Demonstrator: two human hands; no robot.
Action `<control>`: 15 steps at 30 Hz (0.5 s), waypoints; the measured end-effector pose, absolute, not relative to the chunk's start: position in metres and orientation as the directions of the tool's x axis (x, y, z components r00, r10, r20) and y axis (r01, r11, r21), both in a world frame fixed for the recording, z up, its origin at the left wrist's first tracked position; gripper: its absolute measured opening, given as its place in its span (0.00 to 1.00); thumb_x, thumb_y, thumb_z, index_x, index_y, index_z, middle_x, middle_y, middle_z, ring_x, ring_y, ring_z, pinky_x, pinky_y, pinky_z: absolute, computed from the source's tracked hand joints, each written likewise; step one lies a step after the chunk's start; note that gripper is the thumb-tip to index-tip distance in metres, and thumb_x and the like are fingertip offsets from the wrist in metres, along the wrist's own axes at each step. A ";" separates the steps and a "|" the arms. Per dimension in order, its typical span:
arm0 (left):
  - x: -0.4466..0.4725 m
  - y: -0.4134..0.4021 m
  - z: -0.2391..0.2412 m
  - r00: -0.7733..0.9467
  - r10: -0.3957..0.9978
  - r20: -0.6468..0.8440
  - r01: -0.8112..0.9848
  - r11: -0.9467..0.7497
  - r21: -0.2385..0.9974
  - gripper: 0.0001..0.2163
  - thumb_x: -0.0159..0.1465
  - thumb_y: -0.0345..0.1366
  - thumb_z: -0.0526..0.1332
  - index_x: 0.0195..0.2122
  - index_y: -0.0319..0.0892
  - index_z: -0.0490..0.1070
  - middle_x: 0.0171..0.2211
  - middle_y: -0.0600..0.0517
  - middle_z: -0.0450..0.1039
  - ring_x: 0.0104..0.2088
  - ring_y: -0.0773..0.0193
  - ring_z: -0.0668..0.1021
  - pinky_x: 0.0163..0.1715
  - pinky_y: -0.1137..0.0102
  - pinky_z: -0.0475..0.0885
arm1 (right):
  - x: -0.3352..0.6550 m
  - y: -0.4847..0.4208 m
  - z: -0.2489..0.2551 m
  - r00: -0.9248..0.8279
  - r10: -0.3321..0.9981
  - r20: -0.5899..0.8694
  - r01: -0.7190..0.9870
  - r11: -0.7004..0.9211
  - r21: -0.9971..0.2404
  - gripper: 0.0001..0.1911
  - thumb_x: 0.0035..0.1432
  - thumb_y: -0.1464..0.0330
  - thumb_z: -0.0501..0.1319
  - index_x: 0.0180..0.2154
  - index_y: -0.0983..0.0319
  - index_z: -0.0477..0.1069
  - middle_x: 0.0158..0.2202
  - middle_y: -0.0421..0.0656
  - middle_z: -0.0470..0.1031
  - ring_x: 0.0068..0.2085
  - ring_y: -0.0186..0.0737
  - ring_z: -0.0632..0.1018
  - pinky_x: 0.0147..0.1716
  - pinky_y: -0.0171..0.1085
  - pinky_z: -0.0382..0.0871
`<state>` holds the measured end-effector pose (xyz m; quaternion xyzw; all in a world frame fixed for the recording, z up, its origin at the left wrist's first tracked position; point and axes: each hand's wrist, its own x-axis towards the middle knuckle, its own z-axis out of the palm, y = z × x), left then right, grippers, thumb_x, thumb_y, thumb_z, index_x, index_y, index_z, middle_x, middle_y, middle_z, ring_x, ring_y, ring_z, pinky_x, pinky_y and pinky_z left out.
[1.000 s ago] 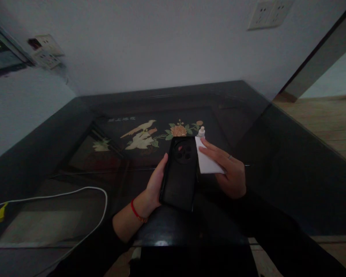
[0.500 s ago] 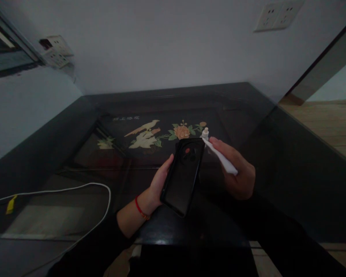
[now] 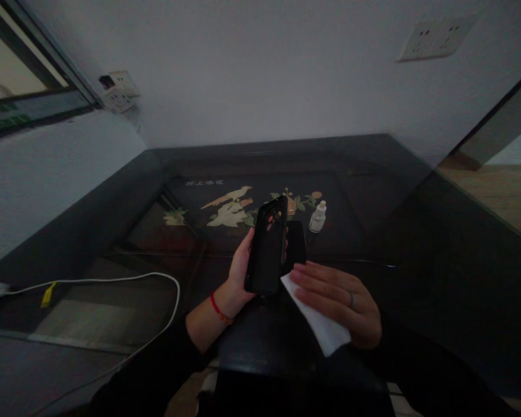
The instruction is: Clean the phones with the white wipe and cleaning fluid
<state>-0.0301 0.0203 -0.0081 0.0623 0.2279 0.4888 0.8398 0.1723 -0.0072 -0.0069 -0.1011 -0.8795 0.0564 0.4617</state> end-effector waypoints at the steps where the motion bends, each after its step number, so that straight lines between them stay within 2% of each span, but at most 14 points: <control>1: -0.029 0.020 -0.008 0.406 0.858 -0.316 -0.794 0.502 0.343 0.26 0.70 0.48 0.44 0.59 0.33 0.63 0.38 0.44 0.79 0.34 0.64 0.80 0.38 0.71 0.73 | 0.173 -0.007 -0.007 -0.523 0.267 0.810 0.155 0.964 -0.218 0.22 0.68 0.72 0.47 0.62 0.66 0.60 0.54 0.53 0.74 0.60 0.46 0.70 0.52 0.50 0.74; 3: -0.025 0.020 -0.007 0.370 0.884 -0.287 -0.812 0.458 0.363 0.26 0.70 0.47 0.44 0.62 0.36 0.60 0.42 0.44 0.78 0.39 0.61 0.80 0.45 0.67 0.71 | 0.172 -0.007 -0.007 -0.503 0.296 0.812 0.173 0.955 -0.241 0.22 0.68 0.73 0.47 0.62 0.66 0.60 0.55 0.54 0.73 0.59 0.47 0.70 0.52 0.50 0.74; 5: -0.023 0.020 -0.006 0.352 0.901 -0.254 -0.826 0.427 0.368 0.26 0.70 0.48 0.43 0.64 0.40 0.58 0.47 0.43 0.77 0.45 0.58 0.79 0.50 0.63 0.69 | 0.170 -0.008 -0.008 -0.535 0.252 0.806 0.143 0.968 -0.208 0.22 0.67 0.74 0.49 0.60 0.66 0.62 0.54 0.53 0.74 0.59 0.46 0.70 0.53 0.50 0.73; 9: -0.025 0.020 -0.002 0.393 0.894 -0.213 -0.794 0.447 0.412 0.29 0.68 0.49 0.42 0.64 0.38 0.59 0.49 0.41 0.75 0.44 0.54 0.79 0.53 0.57 0.65 | 0.165 -0.009 -0.012 -0.594 0.180 0.784 0.134 0.983 -0.124 0.17 0.66 0.76 0.49 0.53 0.67 0.68 0.52 0.53 0.76 0.61 0.45 0.68 0.56 0.51 0.69; 11: -0.026 0.020 0.000 0.392 0.889 -0.237 -0.782 0.457 0.424 0.28 0.68 0.47 0.41 0.63 0.35 0.59 0.50 0.41 0.75 0.44 0.54 0.79 0.54 0.57 0.64 | 0.162 -0.010 -0.016 -0.614 0.177 0.769 0.173 0.981 -0.088 0.16 0.66 0.76 0.49 0.51 0.67 0.70 0.52 0.52 0.75 0.62 0.44 0.66 0.59 0.52 0.64; 15: -0.025 0.019 0.000 0.382 0.868 -0.316 -0.770 0.488 0.411 0.30 0.68 0.47 0.40 0.63 0.31 0.58 0.50 0.40 0.75 0.50 0.52 0.76 0.56 0.58 0.62 | 0.150 -0.011 -0.019 -0.657 0.144 0.740 0.256 0.966 0.040 0.17 0.66 0.77 0.50 0.53 0.65 0.69 0.55 0.47 0.73 0.64 0.43 0.63 0.66 0.54 0.47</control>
